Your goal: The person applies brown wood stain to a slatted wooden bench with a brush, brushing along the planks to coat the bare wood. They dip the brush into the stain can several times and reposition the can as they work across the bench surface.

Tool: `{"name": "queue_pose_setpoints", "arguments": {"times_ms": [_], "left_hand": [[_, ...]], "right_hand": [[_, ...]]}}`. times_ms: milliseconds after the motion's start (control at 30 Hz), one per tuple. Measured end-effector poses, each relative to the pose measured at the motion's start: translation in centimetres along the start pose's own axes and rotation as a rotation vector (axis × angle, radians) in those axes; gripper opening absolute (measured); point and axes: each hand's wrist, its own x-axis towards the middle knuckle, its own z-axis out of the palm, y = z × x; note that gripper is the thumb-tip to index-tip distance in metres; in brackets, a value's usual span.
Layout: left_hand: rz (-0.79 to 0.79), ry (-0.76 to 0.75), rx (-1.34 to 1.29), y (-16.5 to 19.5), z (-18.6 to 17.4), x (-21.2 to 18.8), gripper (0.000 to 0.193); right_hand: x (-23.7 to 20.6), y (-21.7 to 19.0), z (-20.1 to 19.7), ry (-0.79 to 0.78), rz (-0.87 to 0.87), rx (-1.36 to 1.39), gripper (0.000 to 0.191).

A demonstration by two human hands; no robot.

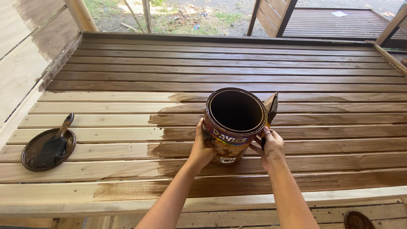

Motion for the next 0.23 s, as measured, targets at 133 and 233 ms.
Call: {"name": "queue_pose_setpoints", "arguments": {"times_ms": [133,233], "left_hand": [[-0.041,0.004,0.018,0.03,-0.17,0.19,0.114],[-0.039,-0.002,0.034,-0.42,-0.40,0.25,0.114]], "right_hand": [[-0.31,-0.52,0.40,0.041,0.065,0.013,0.031],[-0.65,-0.41,0.49,0.023,0.052,0.035,0.033]]}}
